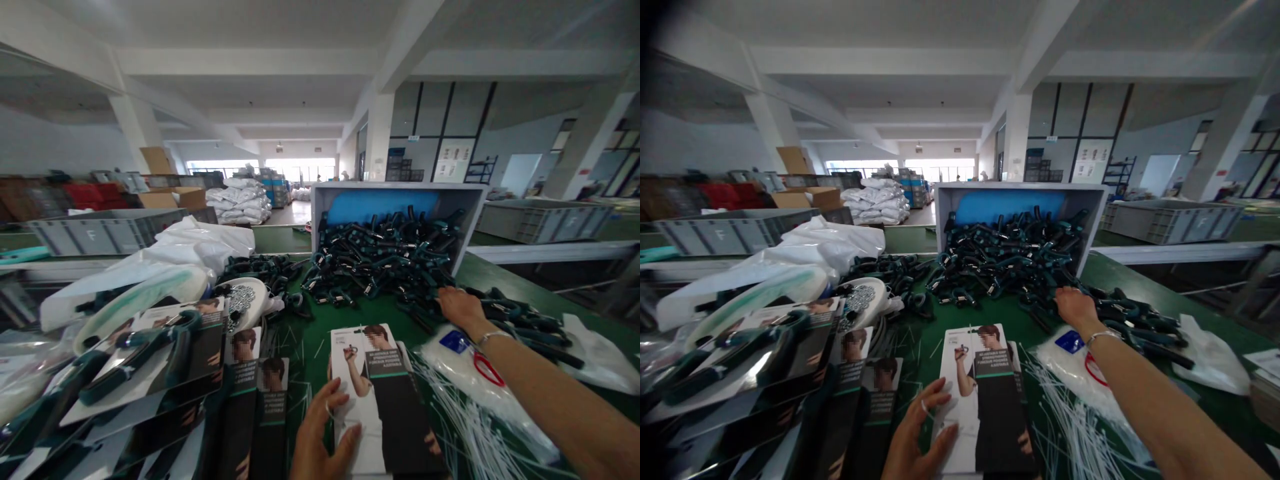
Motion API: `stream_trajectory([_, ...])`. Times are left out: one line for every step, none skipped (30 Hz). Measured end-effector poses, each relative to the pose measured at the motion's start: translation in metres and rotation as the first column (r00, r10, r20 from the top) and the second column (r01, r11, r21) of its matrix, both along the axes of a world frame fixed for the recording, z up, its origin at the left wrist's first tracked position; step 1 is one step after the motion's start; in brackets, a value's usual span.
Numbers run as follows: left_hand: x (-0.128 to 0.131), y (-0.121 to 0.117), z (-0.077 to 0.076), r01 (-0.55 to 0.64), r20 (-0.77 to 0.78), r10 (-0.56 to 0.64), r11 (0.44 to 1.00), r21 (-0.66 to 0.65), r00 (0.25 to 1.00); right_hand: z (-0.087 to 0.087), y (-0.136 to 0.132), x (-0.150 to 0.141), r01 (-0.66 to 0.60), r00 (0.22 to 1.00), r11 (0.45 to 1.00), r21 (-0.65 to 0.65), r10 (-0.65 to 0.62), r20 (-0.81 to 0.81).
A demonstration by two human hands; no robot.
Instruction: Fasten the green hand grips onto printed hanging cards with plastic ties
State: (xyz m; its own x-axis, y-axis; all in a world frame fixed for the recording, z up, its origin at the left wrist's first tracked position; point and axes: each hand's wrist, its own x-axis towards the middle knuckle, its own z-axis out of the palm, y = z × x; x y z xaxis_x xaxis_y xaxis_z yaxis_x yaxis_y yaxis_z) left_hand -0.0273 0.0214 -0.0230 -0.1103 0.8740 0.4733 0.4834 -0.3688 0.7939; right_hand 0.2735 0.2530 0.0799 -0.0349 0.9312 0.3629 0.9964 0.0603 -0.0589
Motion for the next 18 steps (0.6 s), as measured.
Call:
stream_trajectory([0.000,-0.001,0.003,0.009,-0.007,-0.010,1.000,-0.019,1.000,0.006,-0.006,0.002,-0.010,1.000,0.999,0.039,0.011,-0.005])
stream_trajectory([0.001,-0.002,0.005,0.014,-0.007,-0.014,0.999,-0.038,1.000,0.013,-0.013,0.005,-0.015,1.000,0.997,0.082,0.016,-0.013])
stream_trajectory([0.002,-0.003,0.008,0.012,-0.002,-0.012,0.998,-0.056,1.000,0.022,-0.020,0.008,-0.009,1.000,0.992,0.123,0.012,-0.023])
stream_trajectory([0.003,-0.004,0.011,0.007,0.009,-0.007,0.998,-0.070,1.000,0.032,-0.028,0.010,0.000,1.000,0.987,0.159,0.005,-0.031])
stream_trajectory([0.004,-0.005,0.013,0.005,0.021,-0.003,0.997,-0.078,1.000,0.042,-0.036,0.010,0.004,0.999,0.981,0.192,0.004,-0.043])
stream_trajectory([0.005,-0.006,0.015,0.006,0.032,-0.003,0.997,-0.082,0.999,0.053,-0.043,0.009,0.001,0.998,0.977,0.215,0.013,-0.065])
stream_trajectory([0.007,-0.006,0.016,0.009,0.040,-0.006,0.997,-0.083,0.999,0.064,-0.051,0.005,-0.021,0.995,0.974,0.224,0.043,-0.092])
stream_trajectory([0.008,-0.007,0.017,0.012,0.045,-0.008,0.997,-0.082,0.999,0.074,-0.060,-0.001,-0.051,0.986,0.974,0.223,0.084,-0.144])
stream_trajectory([0.009,-0.007,0.018,0.013,0.046,-0.009,0.997,-0.081,0.999,0.083,-0.068,-0.009,-0.102,0.972,0.977,0.188,0.138,-0.189])
stream_trajectory([0.010,-0.008,0.018,0.014,0.044,-0.011,0.997,-0.079,0.999,0.091,-0.075,-0.019,-0.158,0.957,0.978,0.140,0.186,-0.222])
stream_trajectory([0.010,-0.009,0.019,0.016,0.040,-0.013,0.997,-0.080,0.999,0.097,-0.082,-0.030,-0.205,0.945,0.975,0.089,0.221,-0.242])
stream_trajectory([0.011,-0.009,0.020,0.016,0.036,-0.013,0.997,-0.081,0.999,0.102,-0.089,-0.043,-0.262,0.932,0.965,0.020,0.258,-0.255])
stream_trajectory([0.012,-0.010,0.020,0.014,0.032,-0.011,0.997,-0.080,0.999,0.105,-0.093,-0.057,-0.318,0.919,0.946,-0.062,0.292,-0.266])
stream_trajectory([0.014,-0.011,0.021,0.016,0.028,-0.014,0.997,-0.077,1.000,0.107,-0.097,-0.072,-0.374,0.907,0.910,-0.177,0.319,-0.275])
stream_trajectory([0.015,-0.012,0.021,0.021,0.024,-0.019,0.997,-0.072,1.000,0.107,-0.099,-0.087,-0.404,0.905,0.870,-0.284,0.333,-0.266])
stream_trajectory([0.016,-0.013,0.022,0.026,0.020,-0.025,0.997,-0.067,0.999,0.107,-0.100,-0.102,-0.408,0.911,0.835,-0.370,0.343,-0.230])
stream_trajectory([0.017,-0.013,0.022,0.029,0.019,-0.027,0.998,-0.062,0.999,0.105,-0.099,-0.117,-0.382,0.924,0.808,-0.449,0.337,-0.180])
stream_trajectory([0.018,-0.014,0.022,0.029,0.019,-0.028,0.998,-0.059,0.999,0.103,-0.098,-0.132,-0.345,0.937,0.786,-0.513,0.324,-0.134])
